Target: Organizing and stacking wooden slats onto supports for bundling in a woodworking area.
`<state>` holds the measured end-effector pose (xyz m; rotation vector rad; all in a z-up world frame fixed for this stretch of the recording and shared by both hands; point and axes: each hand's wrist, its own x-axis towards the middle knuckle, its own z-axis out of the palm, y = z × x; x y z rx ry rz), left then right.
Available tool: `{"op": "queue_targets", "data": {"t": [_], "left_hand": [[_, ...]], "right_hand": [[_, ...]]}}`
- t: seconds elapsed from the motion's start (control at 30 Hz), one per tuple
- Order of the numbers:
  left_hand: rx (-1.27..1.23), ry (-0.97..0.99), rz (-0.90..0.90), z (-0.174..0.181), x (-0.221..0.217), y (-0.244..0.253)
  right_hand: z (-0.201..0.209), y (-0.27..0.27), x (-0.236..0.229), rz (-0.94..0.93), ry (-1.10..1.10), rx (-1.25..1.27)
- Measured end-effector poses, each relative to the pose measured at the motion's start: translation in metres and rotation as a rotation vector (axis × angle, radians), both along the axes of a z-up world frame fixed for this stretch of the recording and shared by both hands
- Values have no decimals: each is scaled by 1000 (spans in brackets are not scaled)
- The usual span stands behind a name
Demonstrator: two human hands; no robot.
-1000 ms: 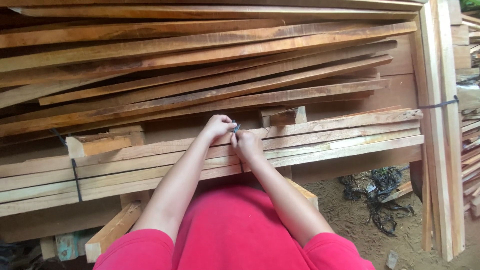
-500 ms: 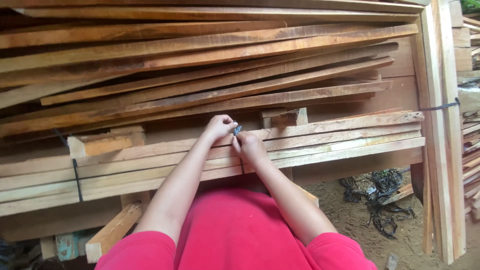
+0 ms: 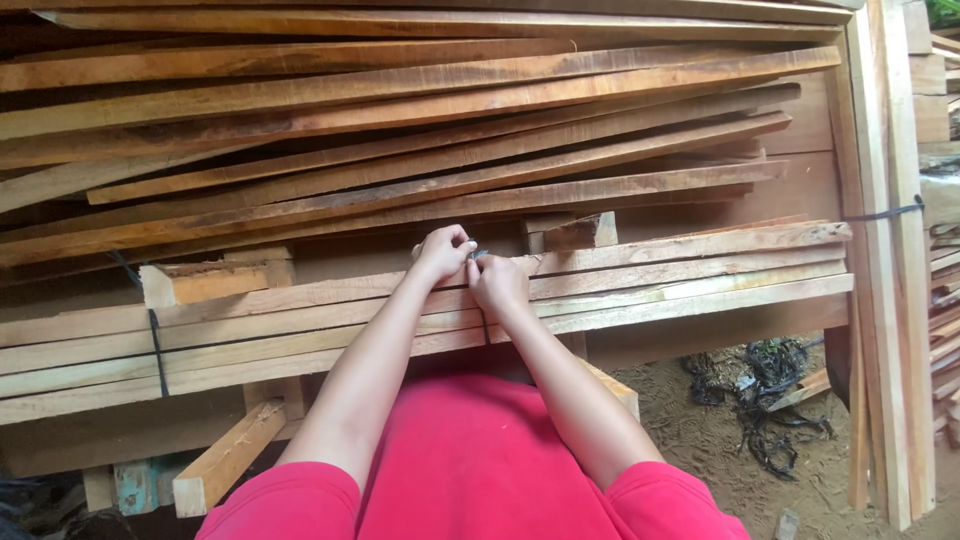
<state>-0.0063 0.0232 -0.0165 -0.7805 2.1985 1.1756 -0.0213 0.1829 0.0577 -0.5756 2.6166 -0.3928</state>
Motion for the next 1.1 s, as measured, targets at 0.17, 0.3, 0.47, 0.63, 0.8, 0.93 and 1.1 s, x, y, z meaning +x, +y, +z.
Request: {"op": "queue_targets", "data": {"t": [0.17, 0.3, 0.47, 0.63, 0.8, 0.93, 1.1], "left_hand": [[-9, -30, -4, 33, 1, 0], [2, -21, -9, 27, 0, 0], [-16, -20, -12, 27, 2, 3], [-183, 288, -65, 19, 14, 6], [-523, 678, -2, 39, 73, 8], [-738, 588, 35, 43, 137, 9], [-788, 392, -59, 49, 150, 18]], "right_hand": [[12, 3, 10, 62, 144, -251], [18, 3, 6, 217, 346, -373], [22, 7, 5, 343, 448, -493], [5, 14, 10, 245, 451, -506], [17, 23, 51, 200, 496, -361], [-11, 25, 56, 175, 414, -135], [-4, 28, 61, 182, 373, -37]]}}
